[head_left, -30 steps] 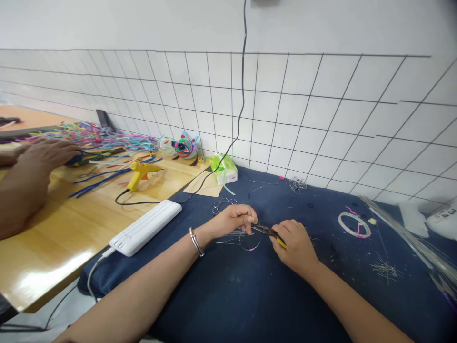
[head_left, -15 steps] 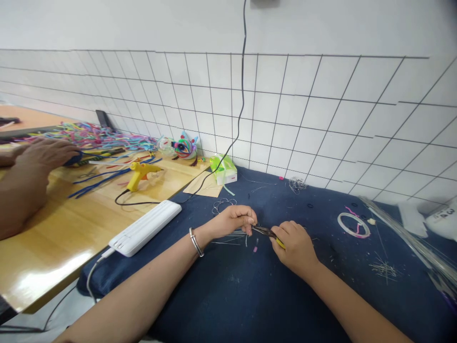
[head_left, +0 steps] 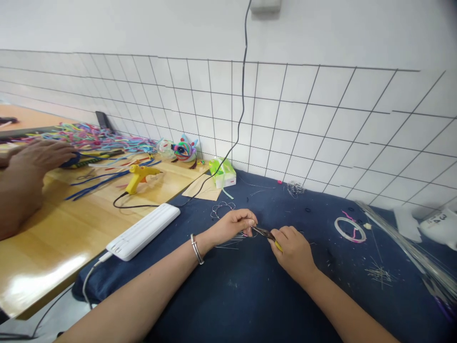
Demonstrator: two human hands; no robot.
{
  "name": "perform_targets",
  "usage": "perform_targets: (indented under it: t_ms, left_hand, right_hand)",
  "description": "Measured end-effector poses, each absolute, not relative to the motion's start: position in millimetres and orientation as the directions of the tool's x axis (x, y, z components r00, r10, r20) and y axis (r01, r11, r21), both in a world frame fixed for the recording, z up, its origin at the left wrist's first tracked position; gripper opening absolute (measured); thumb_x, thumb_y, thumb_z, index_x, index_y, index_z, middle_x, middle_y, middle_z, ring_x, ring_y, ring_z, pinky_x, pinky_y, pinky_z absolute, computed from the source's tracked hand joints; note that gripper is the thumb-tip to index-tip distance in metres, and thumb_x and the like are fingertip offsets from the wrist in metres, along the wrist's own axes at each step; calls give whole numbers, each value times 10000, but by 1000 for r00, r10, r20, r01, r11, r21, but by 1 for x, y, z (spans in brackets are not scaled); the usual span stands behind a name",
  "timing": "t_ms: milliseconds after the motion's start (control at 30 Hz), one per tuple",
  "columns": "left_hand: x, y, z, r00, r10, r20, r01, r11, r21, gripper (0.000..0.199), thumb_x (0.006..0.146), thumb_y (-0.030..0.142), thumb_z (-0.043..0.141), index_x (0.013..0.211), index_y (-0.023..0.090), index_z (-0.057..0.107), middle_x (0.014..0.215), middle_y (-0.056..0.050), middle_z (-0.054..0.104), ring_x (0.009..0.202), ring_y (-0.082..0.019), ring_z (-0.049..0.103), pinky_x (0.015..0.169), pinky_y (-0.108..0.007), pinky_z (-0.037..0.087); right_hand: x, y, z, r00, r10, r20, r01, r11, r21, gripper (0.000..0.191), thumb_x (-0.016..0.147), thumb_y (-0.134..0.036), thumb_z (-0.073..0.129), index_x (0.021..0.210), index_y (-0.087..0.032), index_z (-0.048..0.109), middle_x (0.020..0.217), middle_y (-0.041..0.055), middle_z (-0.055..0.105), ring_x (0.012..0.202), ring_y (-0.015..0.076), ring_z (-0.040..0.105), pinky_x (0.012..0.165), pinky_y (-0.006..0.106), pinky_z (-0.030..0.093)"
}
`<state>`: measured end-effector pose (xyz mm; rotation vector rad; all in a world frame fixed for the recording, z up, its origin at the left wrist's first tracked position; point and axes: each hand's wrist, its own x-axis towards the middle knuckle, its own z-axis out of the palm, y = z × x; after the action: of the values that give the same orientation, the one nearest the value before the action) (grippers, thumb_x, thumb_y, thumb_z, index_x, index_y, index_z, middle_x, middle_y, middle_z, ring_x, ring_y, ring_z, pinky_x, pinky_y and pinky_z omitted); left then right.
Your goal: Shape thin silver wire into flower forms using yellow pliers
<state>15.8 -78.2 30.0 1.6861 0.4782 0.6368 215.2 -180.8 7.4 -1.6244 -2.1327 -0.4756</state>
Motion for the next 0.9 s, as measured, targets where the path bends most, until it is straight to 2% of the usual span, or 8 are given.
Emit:
perform_targets:
  t_ms: [200,433,567,700,800,900]
  left_hand:
    - [20,-77,25,710,692,130,40,-224,974,190,795,298,553,874,127,581,679,-9,595,633,-102,569,643,-238,451]
    - [22,-75,21,707,706,51,-17,-55,998,196,788,300,562,867,121,580,787,-50,625,674,-116,588,650,-255,466]
    - [23,-73,18,655,755,30,-48,1,999,181,773,285,584,845,118,592,723,-34,612,661,-104,568,643,-231,444]
    - [23,-72,20,634,773,7,-102,75,992,169,774,279,578,845,125,591,756,-29,613,602,-73,524,603,-207,415]
    - [24,-74,24,643,766,-8,-103,97,990,165,776,272,572,848,124,590,801,-41,621,594,-64,507,597,-202,402]
    - [26,-80,26,686,727,-21,-64,89,994,154,776,259,564,844,124,594,779,-37,615,588,-66,498,587,-202,398]
  right_hand:
    - [216,-181,11,-204,832,516,976,212,43,189,859,-269,440,938,-181,588,772,58,515,741,176,444,681,302,340]
    - [217,-178,14,-203,830,519,977,208,48,202,853,-268,456,978,-184,590,770,63,524,756,185,459,716,324,362]
    - [218,-174,14,-184,822,538,977,215,5,187,844,-256,472,959,-180,598,762,65,533,746,181,477,725,328,384]
    - [217,-171,10,-112,828,549,954,244,-173,178,839,-264,481,943,-180,597,786,64,551,761,177,509,746,331,409]
    - [215,-170,10,-1,865,501,878,240,-413,173,833,-285,488,933,-186,588,816,56,562,776,169,527,755,320,429]
    - [215,-170,14,77,924,375,746,196,-636,170,824,-311,501,924,-192,571,833,40,563,768,155,538,735,294,444]
